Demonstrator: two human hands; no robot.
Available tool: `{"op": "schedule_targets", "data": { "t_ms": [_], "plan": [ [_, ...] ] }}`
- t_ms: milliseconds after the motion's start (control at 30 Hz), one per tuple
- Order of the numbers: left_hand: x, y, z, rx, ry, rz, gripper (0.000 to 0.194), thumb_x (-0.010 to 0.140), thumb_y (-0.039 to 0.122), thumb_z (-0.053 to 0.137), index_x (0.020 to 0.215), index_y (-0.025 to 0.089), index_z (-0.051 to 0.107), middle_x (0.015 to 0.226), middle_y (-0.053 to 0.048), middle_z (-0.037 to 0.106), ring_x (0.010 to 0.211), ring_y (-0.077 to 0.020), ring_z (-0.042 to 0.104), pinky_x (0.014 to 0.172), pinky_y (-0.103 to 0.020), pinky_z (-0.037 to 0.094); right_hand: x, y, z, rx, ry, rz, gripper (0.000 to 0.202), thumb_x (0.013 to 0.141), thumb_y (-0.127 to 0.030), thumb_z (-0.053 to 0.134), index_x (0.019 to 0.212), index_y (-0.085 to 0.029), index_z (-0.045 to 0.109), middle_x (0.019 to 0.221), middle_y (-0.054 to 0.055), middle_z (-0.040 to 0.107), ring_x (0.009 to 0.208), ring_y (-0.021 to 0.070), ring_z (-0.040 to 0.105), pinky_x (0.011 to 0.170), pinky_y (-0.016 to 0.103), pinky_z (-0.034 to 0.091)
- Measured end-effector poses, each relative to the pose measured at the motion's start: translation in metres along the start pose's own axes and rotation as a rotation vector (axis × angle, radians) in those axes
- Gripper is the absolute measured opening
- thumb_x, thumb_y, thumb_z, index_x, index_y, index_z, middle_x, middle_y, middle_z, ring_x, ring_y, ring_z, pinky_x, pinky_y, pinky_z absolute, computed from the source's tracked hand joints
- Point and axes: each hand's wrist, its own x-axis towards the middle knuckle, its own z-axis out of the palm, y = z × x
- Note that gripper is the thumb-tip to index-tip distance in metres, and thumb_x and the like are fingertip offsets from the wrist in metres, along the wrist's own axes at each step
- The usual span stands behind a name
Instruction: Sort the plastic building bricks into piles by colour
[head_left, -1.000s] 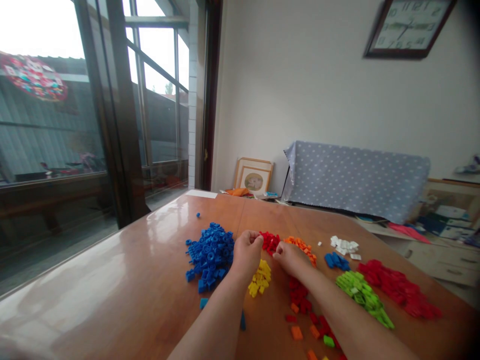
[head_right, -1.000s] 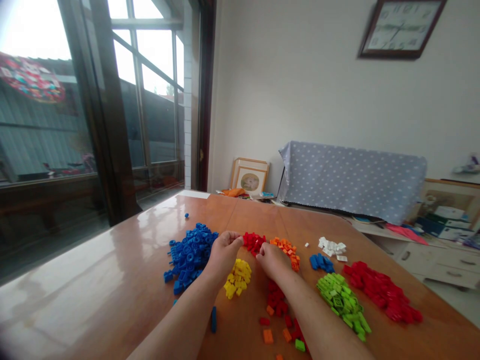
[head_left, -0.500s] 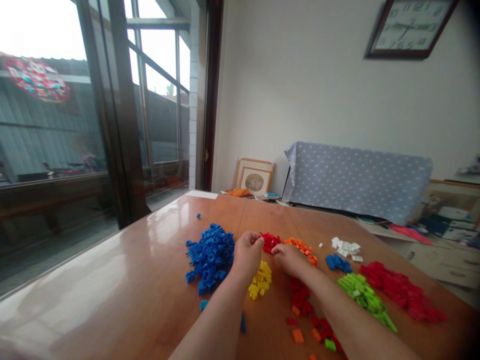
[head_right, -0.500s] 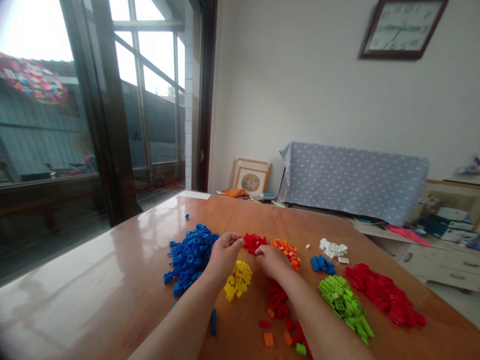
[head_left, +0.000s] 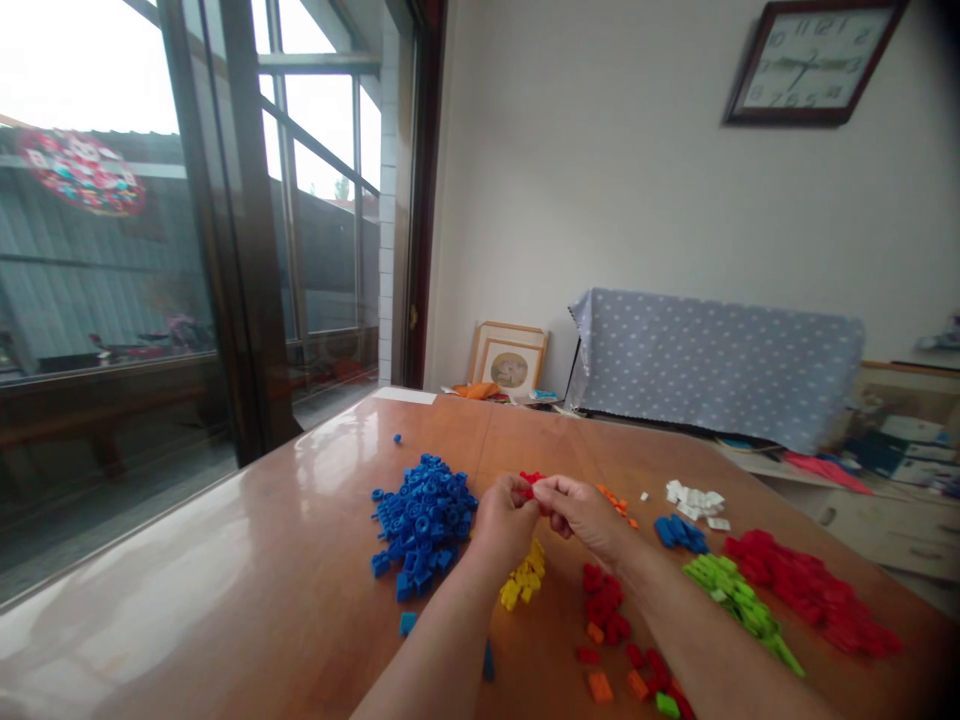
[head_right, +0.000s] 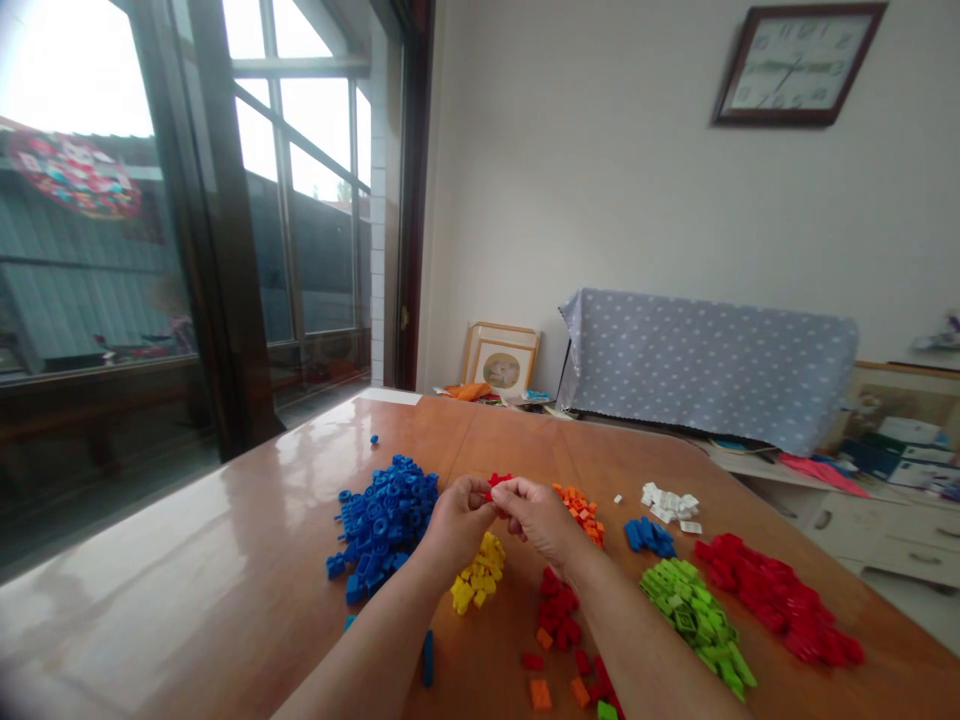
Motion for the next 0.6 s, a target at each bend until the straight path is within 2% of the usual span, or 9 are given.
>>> {"op": "schedule_targets", "data": {
  "t_ms": [100,200,300,367,467,600],
  "plan": [
    [0.0,-0.003,0.001,0.027,0.001,-0.004,0.024,0.076,0.021,0.069,0.097,0.016,0.059,0.063,0.004,0.061,0.049,-0.0085,0.049,0.048,-0.019,0.027,0.001,-0.001,0.0,0.003,-0.015,0.002,0.031,0.08,-0.048,0.068,0.085,-0.017,0.063,0.064,-0.005,0.053,0.055,0.0079,0.045,0.05,0.02,0.031],
    [0.002,-0.002,-0.002,0.071,0.054,0.006,0.027,0.075,0.019,0.068,0.101,0.017,0.058,0.066,0.003,0.062,0.054,-0.01,0.052,0.051,-0.02,0.031,0.007,0.004,-0.003,-0.048,0.021,0.012,0.027,0.083,-0.045,0.063,0.084,-0.018,0.061,0.067,-0.003,0.057,0.056,0.0083,0.047,0.051,0.02,0.034],
    [0.004,0.003,-0.007,0.081,0.164,0.006,0.027,0.075,0.017,0.066,0.1,0.016,0.059,0.073,-0.001,0.064,0.063,-0.0125,0.056,0.057,-0.021,0.037,0.014,0.015,-0.007,-0.17,0.114,0.041,0.02,0.084,-0.039,0.057,0.085,-0.019,0.059,0.073,0.0,0.064,0.057,0.0098,0.052,0.051,0.021,0.037],
    [0.005,0.007,-0.01,0.047,0.209,-0.012,0.025,0.076,0.019,0.065,0.1,0.015,0.059,0.079,-0.003,0.065,0.068,-0.014,0.058,0.06,-0.023,0.04,0.02,0.026,-0.008,-0.24,0.157,0.063,0.012,0.081,-0.031,0.056,0.082,-0.019,0.057,0.069,-0.001,0.063,0.056,0.011,0.055,0.05,0.021,0.037],
    [0.005,0.012,-0.011,-0.016,0.226,-0.031,0.022,0.077,0.023,0.064,0.097,0.015,0.06,0.085,-0.005,0.065,0.073,-0.0154,0.06,0.064,-0.024,0.043,0.029,0.042,-0.009,-0.348,0.203,0.081,0.005,0.077,-0.021,0.054,0.081,-0.02,0.056,0.062,-0.002,0.06,0.055,0.0126,0.057,0.05,0.022,0.037],
    [0.006,0.012,-0.012,-0.041,0.234,-0.024,0.021,0.079,0.025,0.064,0.097,0.014,0.061,0.086,-0.006,0.065,0.076,-0.0162,0.06,0.066,-0.024,0.044,0.038,0.053,-0.01,-0.56,0.252,0.039,0.006,0.077,-0.017,0.053,0.077,-0.021,0.058,0.061,-0.002,0.062,0.058,0.0137,0.058,0.056,0.023,0.035]
  ]
}}
